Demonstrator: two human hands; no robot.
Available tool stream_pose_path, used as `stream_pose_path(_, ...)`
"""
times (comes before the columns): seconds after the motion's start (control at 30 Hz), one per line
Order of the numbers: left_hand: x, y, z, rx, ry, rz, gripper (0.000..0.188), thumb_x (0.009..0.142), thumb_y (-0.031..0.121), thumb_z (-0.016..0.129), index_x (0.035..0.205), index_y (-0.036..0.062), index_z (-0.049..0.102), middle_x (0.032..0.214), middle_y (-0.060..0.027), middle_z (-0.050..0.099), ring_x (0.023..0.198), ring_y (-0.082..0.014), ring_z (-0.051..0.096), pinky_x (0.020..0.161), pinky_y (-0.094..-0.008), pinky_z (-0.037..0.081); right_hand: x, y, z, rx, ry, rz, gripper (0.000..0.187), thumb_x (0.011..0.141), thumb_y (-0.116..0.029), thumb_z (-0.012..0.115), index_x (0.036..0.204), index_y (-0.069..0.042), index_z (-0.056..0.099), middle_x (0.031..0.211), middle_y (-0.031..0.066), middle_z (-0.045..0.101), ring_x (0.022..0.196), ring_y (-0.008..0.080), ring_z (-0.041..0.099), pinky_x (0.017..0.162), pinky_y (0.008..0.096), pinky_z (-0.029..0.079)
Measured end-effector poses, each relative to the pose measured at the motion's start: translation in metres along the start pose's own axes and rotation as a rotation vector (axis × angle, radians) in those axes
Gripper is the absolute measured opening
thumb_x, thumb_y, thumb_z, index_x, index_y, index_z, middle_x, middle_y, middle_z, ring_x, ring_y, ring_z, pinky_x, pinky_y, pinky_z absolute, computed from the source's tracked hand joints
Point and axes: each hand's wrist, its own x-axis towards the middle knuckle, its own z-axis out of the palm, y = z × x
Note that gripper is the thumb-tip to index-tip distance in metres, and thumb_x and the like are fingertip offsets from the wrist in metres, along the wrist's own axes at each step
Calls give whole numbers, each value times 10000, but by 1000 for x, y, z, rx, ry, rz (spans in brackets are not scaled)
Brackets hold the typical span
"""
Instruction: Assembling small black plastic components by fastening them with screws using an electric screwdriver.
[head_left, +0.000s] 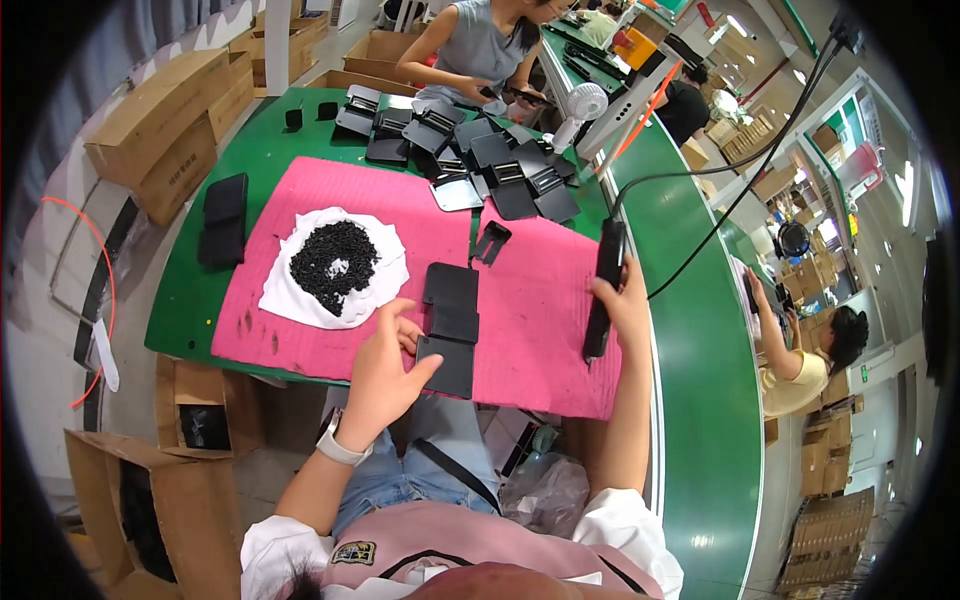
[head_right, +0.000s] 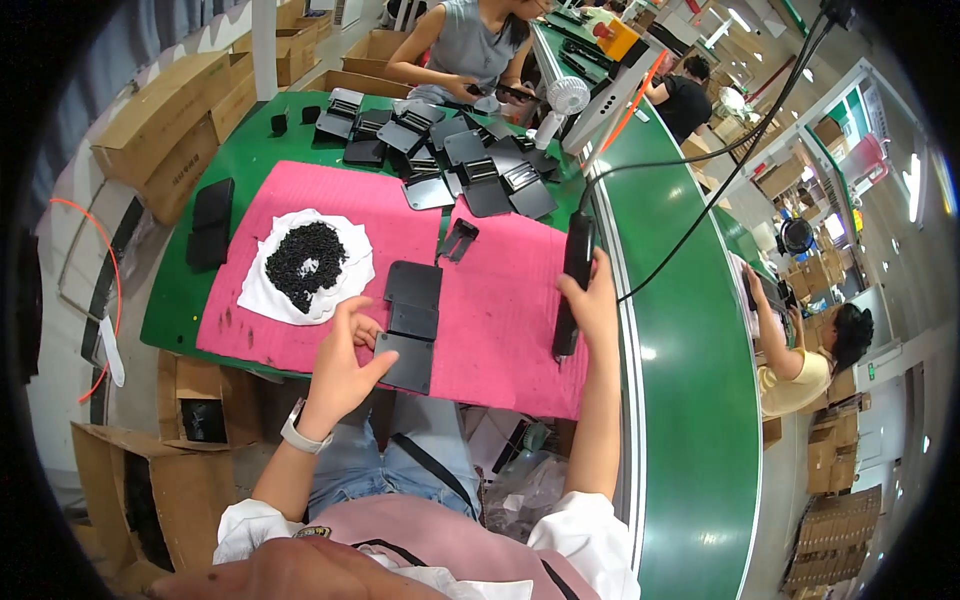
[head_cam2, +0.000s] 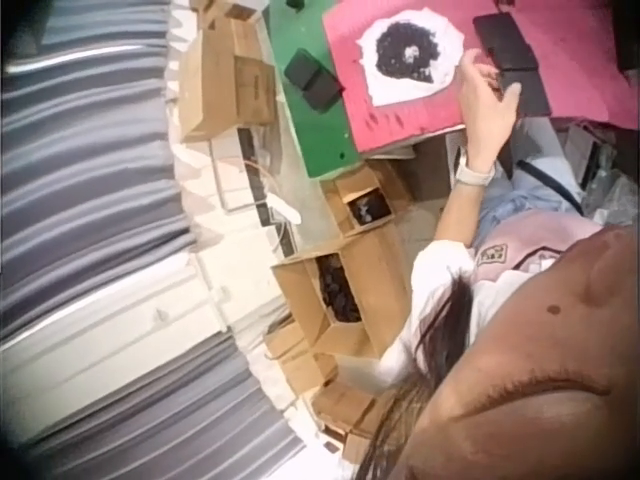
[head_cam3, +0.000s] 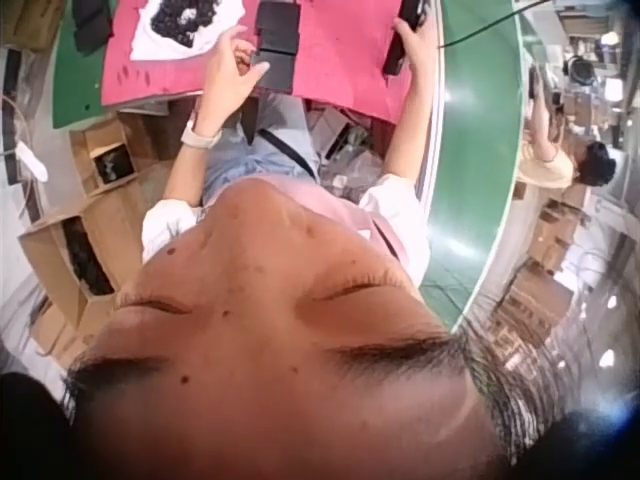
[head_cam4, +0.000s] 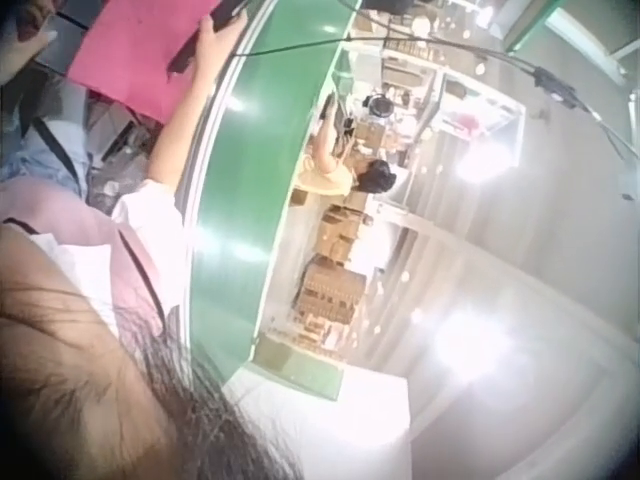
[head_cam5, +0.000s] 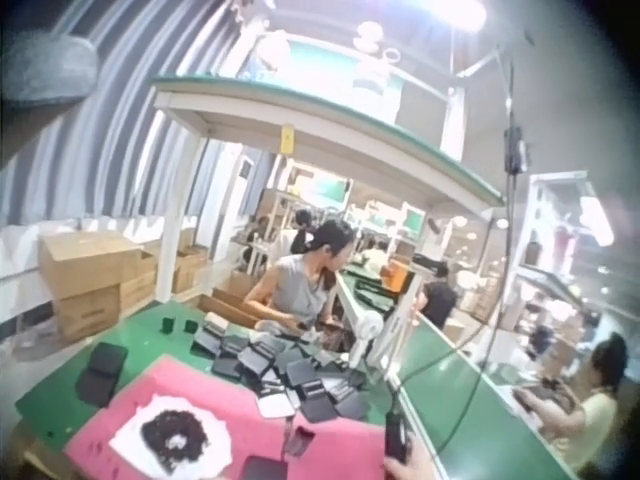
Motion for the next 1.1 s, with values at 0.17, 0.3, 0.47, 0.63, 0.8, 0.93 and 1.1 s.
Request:
stream_pose_path(0.17,1,22,5,-331,209,-101,300,820,-80,567,1084,-8,443,900,-132,632,774,-202,636,670,-271,501,-30,-69,29,-712,27,-488,727,646,-210,762,1275,-6,462,1227,209,502,1146,362,483,936,396,423)
stream_pose_path(0.3,0,43,-8,-154,316,183,147,828,-85,577,946,-9,535,830,-115,645,720,-217,650,669,-284,508,-43,-154,68,-337,-658,-825,660,610,-241,793,1186,-45,538,1098,166,573,1024,344,552,838,393,462)
stream_pose_path(0.47,-6,45,-45,-43,471,336,455,720,32,749,1089,9,483,962,-107,605,854,-210,603,737,-327,479,-57,-159,98,-155,-769,-734,424,622,-221,788,952,-58,579,710,100,589,621,305,598,562,360,469)
stream_pose_path(0.63,-10,10,-73,-511,189,49,502,806,213,709,1174,-28,466,1052,-105,582,985,-144,550,862,-302,439,-95,-175,152,372,-609,-418,429,645,-211,826,963,-20,610,806,60,660,704,117,623,621,272,490)
stream_pose_path(0.8,-36,23,-95,-511,231,-47,337,846,271,665,930,-52,617,722,-25,589,681,-57,515,578,-240,433,-95,-160,142,498,-660,-381,438,690,-392,745,614,-5,555,556,39,562,500,100,513,493,211,375)
stream_pose_path(0.93,-72,16,-128,-617,483,-11,297,846,256,653,842,-39,617,590,0,516,602,-58,467,534,-266,393,-119,-188,156,717,-920,-247,517,908,-427,528,830,76,618,638,139,610,502,159,577,479,230,418)
stream_pose_path(1.1,-196,-66,-248,-903,1333,-346,234,851,271,585,975,78,632,871,-80,660,752,-212,641,764,-303,525,-136,-185,175,643,-884,-171,303,885,-203,589,977,85,602,811,168,655,549,166,598,518,246,466)
